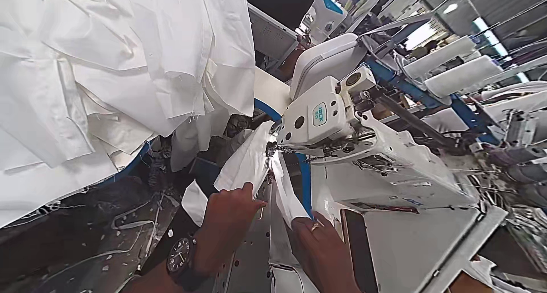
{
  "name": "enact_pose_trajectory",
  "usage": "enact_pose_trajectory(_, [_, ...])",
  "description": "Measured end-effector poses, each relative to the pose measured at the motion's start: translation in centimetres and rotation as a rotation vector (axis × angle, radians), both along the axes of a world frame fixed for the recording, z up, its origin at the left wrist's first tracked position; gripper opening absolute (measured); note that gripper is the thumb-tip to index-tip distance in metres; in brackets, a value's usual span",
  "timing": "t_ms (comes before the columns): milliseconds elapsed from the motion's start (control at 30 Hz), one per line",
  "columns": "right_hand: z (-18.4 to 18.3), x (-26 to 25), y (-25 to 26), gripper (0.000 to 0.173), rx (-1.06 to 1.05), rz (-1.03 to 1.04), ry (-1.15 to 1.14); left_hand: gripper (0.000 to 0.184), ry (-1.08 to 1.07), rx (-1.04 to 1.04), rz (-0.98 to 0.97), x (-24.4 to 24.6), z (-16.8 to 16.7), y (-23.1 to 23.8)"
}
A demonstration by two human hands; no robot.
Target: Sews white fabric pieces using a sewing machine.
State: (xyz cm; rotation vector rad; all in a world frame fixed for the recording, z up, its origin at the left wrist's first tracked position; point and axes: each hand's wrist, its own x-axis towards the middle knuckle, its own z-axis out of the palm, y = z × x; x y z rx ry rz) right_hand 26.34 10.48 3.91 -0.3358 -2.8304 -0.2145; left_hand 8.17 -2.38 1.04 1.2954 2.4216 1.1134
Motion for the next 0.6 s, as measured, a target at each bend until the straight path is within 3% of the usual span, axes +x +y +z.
enact_pose_trajectory(67, [-0.6, -1.9, -2.6, 0.015, -0.036, 0.035, 0.046, 0.025, -0.083, 0.150, -0.145, 0.2, -1.6, -0.4])
enact_pose_trajectory(167, [-0.2, -4.0, -5.9, 0.015, -0.138, -0.013, 0.091, 0.017, -0.191, 0.326, -0.222, 2.0, -3.8, -0.6])
enact_pose_trajectory(267, [-0.5, -4.7, -6.1, 0.017, -0.186, -0.057, 0.089, 0.015, -0.254, 0.400, -0.167, 2.5, -5.3, -0.3])
enact_pose_trajectory(433, [-0.4, -5.7, -5.0, 0.018, -0.149, -0.128, 0.184, 0.019, -0.120, 0.481, -0.055, 1.4, -5.2, 2.1])
enact_pose_trajectory(600, [-2.2, -5.9, -4.3, 0.018, -0.242, -0.154, 0.347, 0.020, -0.229, 0.479, -0.052, 2.3, -5.1, 1.1])
